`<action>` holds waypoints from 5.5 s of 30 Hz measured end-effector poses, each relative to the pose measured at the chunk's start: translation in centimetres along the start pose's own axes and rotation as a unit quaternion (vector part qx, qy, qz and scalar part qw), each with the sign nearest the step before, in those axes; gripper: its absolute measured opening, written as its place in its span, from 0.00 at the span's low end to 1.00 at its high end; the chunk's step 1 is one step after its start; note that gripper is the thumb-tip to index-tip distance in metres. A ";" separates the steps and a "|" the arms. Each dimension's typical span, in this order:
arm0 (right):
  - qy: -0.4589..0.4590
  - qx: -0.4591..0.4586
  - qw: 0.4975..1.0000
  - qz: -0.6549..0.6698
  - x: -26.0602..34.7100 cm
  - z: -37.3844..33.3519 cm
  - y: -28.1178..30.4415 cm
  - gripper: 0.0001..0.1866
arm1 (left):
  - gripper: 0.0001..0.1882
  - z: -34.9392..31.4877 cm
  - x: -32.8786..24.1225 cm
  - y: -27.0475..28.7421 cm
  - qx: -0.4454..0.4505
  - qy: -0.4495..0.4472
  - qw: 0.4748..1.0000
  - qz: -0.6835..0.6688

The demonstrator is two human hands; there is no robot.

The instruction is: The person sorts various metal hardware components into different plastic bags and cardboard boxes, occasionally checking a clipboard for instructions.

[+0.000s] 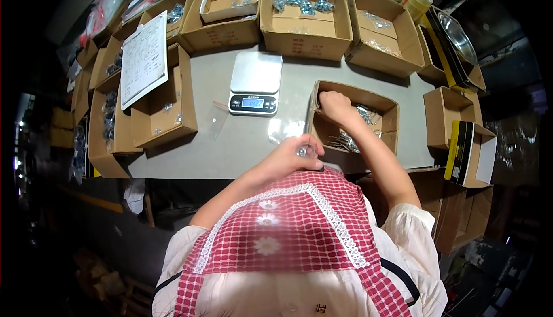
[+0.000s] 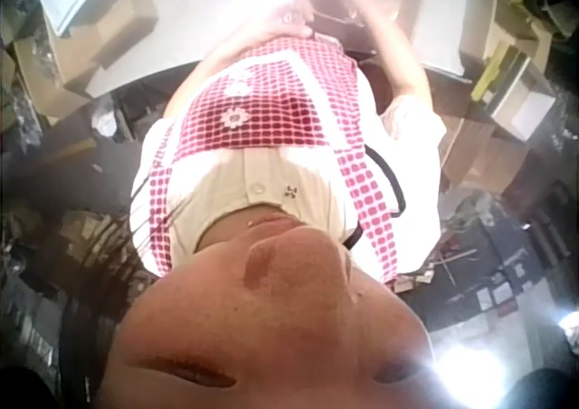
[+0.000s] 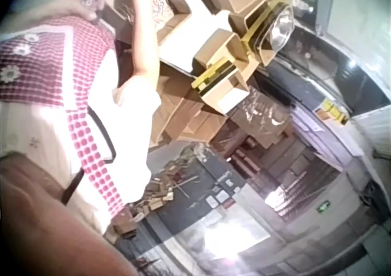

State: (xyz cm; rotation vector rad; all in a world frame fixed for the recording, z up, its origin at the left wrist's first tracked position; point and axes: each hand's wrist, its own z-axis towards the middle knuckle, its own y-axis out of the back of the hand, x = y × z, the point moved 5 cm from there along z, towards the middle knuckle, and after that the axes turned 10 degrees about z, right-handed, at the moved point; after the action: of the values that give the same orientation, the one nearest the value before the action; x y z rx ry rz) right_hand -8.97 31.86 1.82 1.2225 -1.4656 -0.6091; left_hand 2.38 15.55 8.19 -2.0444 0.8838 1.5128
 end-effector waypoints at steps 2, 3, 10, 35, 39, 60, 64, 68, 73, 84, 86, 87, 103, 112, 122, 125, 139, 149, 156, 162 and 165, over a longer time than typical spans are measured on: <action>-0.019 0.027 0.999 0.004 -0.3 0.6 0.3 0.20 | 0.16 -0.1 0.1 0.1 0.007 0.041 0.999 -0.013; -0.044 0.047 0.997 0.032 -0.6 0.7 0.5 0.20 | 0.15 -0.2 0.2 0.1 0.007 0.046 0.999 -0.027; -0.083 0.088 0.993 0.018 0.7 0.8 1.2 0.18 | 0.14 0.1 0.4 -0.2 -0.007 0.046 0.997 -0.067; 0.033 -0.056 0.988 0.140 -0.6 -10.1 5.7 0.20 | 0.15 0.5 0.3 0.1 0.040 0.004 0.999 0.026; 0.027 0.005 0.999 -0.020 -3.0 -10.2 0.6 0.21 | 0.15 0.7 0.2 0.2 0.051 0.005 0.999 0.019; -0.120 -0.005 0.826 0.551 -6.6 -10.1 3.0 0.05 | 0.14 0.5 0.7 0.2 0.037 0.008 0.999 0.019; -0.073 -0.029 0.832 0.549 -6.1 -10.5 3.4 0.04 | 0.14 0.3 0.4 0.2 0.038 0.015 0.999 0.001; 0.073 -0.026 0.825 0.560 1.6 -13.1 6.7 0.04 | 0.16 0.3 0.3 0.1 0.043 0.011 0.999 0.017; 0.312 -0.007 0.897 0.314 9.3 -14.6 8.3 0.13 | 0.15 0.5 0.2 -0.3 0.011 -0.016 1.000 -0.015; -0.028 -0.028 0.999 0.024 -3.8 -7.8 2.6 0.13 | 0.14 0.4 0.4 -0.2 0.046 0.003 0.998 0.041; -0.017 -0.034 0.999 0.032 -4.3 -7.5 1.4 0.15 | 0.14 0.4 0.4 -0.2 0.045 0.004 0.998 0.039; 0.004 -0.026 0.999 0.033 -5.0 -7.2 0.5 0.14 | 0.14 0.4 0.2 -0.2 0.046 0.006 0.998 0.042; 0.061 -0.067 0.977 -0.191 -4.0 -6.7 -2.1 0.04 | 0.14 0.1 0.1 -0.2 0.031 0.017 0.999 0.019; 0.104 -0.161 0.971 0.144 -0.7 -8.7 4.6 0.05 | 0.14 0.0 0.2 -0.2 0.027 0.014 0.999 0.030; 0.142 -0.083 0.910 0.380 3.7 -10.8 6.3 0.14 | 0.14 0.5 0.4 -0.3 0.041 -0.006 0.997 0.062; 0.028 -0.027 0.984 0.175 -2.0 -7.6 2.9 0.14 | 0.14 0.5 0.0 -0.4 0.048 -0.003 0.997 0.055; 0.088 -0.019 0.989 -0.118 0.5 -5.7 -2.2 0.07 | 0.14 0.3 0.3 -0.2 0.040 -0.019 0.998 0.053; 0.123 -0.114 0.853 0.494 3.7 -10.0 5.4 0.06 | 0.17 0.2 0.5 -0.1 0.031 -0.024 0.997 0.061; 0.277 -0.099 0.878 0.379 7.1 -13.3 7.0 0.08 | 0.21 -0.1 0.0 -0.3 0.010 -0.038 0.999 -0.009; -0.004 -0.100 0.975 0.197 -2.3 -5.9 4.3 0.16 | 0.13 0.1 -0.5 -0.3 0.047 -0.020 0.997 0.051; -0.043 -0.044 0.997 0.054 -4.4 -2.7 0.9 0.19 | 0.13 0.3 -0.6 -0.4 0.061 -0.014 0.996 0.060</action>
State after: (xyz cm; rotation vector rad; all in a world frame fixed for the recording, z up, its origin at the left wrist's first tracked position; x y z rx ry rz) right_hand -7.31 36.79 1.62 1.0523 -1.5506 -0.6526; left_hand 2.35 16.12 8.65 -1.9101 1.0773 1.5052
